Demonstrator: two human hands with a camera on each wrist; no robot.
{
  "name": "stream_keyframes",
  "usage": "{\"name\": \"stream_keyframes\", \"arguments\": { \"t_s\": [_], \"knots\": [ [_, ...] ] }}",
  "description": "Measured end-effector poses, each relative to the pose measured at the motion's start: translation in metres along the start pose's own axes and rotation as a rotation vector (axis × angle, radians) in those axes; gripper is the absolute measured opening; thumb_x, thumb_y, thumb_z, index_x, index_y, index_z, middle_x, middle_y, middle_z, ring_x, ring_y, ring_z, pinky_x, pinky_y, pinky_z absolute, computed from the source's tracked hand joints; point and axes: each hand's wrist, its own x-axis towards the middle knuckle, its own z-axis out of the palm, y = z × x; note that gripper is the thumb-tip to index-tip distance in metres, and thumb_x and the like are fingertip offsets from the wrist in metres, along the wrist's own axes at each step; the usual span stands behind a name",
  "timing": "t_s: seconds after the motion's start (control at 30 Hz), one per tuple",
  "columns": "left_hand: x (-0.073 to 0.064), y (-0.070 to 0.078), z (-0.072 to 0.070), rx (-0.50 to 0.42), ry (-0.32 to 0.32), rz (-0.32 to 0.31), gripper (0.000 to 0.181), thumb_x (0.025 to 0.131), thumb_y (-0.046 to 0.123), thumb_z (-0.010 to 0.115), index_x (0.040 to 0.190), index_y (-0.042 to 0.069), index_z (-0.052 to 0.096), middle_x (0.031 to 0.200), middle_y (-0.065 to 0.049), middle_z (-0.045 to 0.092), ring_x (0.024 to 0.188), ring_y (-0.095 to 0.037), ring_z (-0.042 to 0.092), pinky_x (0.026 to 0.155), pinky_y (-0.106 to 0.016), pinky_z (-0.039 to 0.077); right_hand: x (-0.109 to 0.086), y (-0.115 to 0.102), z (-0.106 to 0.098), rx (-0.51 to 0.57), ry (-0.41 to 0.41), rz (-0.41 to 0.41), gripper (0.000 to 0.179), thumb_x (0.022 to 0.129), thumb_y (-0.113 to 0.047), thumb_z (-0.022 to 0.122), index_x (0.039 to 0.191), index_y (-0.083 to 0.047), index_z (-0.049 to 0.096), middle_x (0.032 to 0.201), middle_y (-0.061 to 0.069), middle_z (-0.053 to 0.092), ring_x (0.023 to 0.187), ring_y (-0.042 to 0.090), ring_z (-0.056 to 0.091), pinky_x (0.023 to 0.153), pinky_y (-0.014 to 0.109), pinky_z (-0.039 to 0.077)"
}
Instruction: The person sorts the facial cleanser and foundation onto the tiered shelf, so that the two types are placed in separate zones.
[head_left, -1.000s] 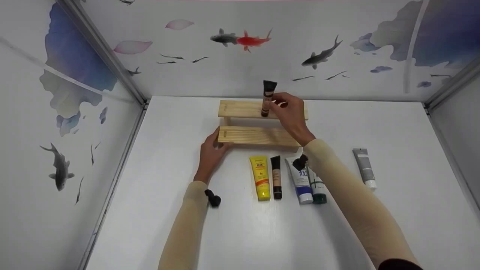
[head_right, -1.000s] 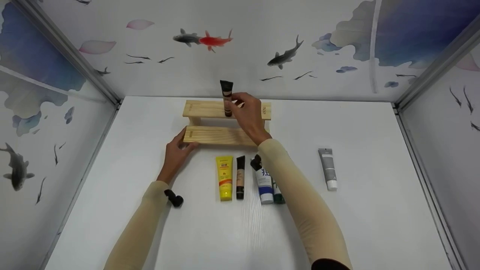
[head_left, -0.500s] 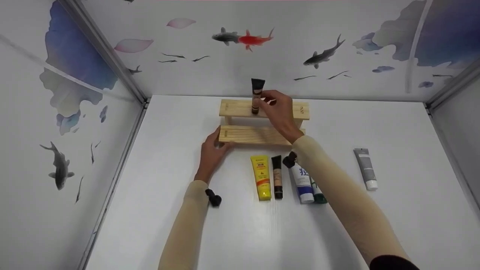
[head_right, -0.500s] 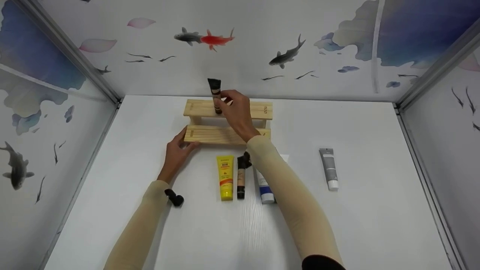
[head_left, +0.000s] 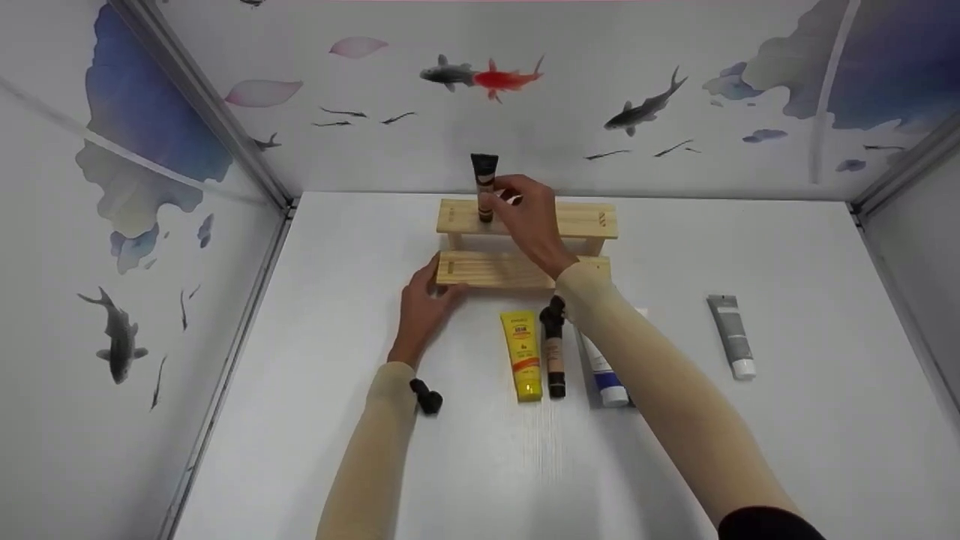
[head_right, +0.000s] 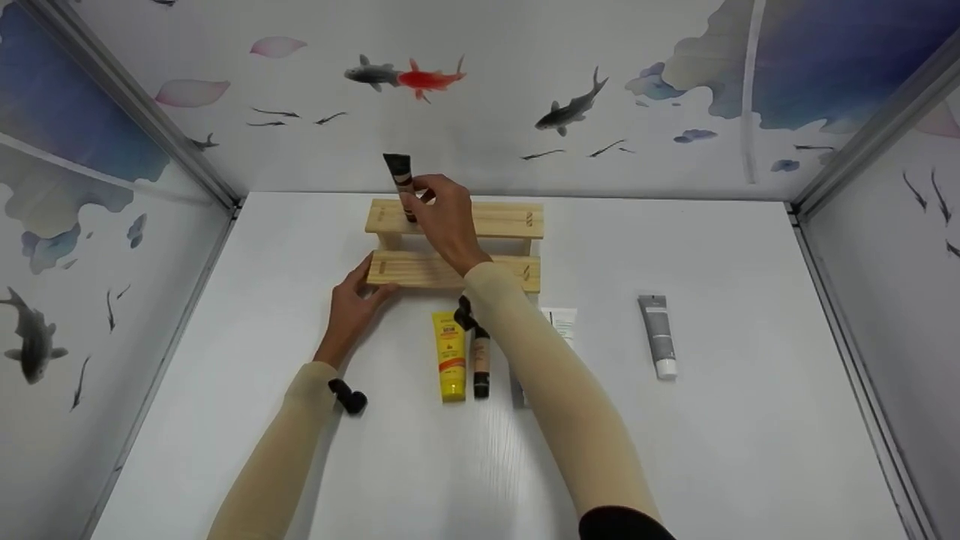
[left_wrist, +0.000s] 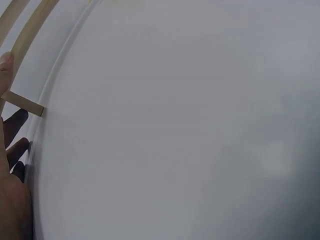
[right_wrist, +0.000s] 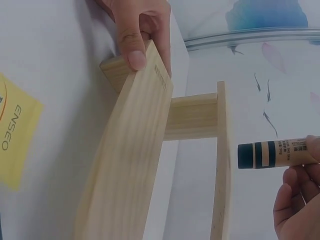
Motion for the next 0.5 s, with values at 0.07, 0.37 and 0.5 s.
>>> {"name": "stream_keyframes", "arguments": {
  "t_s": [0.07, 0.37, 0.5],
  "knots": [
    [-0.001, 0.000, 0.000, 0.001, 0.002, -0.013, 0.100, 0.094, 0.065, 0.080, 0.170, 0.011, 0.043, 0.166, -0.011, 0.054, 0.155, -0.027, 0.047, 0.130, -0.046, 0.037, 0.001, 0.000, 0.003, 0.000, -0.010, 0.005, 0.024, 0.104, -0.019, 0.081, 0.124, -0.007, 0.081, 0.118, 0.006, 0.078, 0.103, 0.018, 0.068, 0.086, 0.028, 0.056],
    [-0.002, -0.001, 0.001, -0.009, -0.006, -0.043, 0.100, 0.094, 0.070, 0.077, 0.172, 0.017, 0.041, 0.168, -0.007, 0.051, 0.157, -0.025, 0.045, 0.131, -0.046, 0.035, 0.003, 0.006, 0.011, 0.007, 0.007, -0.017, 0.023, 0.103, -0.016, 0.081, 0.123, -0.006, 0.081, 0.117, 0.007, 0.079, 0.099, 0.017, 0.068, 0.082, 0.027, 0.055],
    [-0.001, -0.001, 0.000, -0.006, 0.002, -0.026, 0.095, 0.096, 0.063, 0.080, 0.171, 0.016, 0.043, 0.167, -0.008, 0.052, 0.156, -0.025, 0.046, 0.130, -0.045, 0.036, 0.003, 0.008, 0.014, 0.008, 0.013, -0.047, 0.023, 0.103, -0.016, 0.081, 0.123, -0.006, 0.082, 0.116, 0.007, 0.079, 0.098, 0.017, 0.068, 0.082, 0.027, 0.055]
  ]
}}
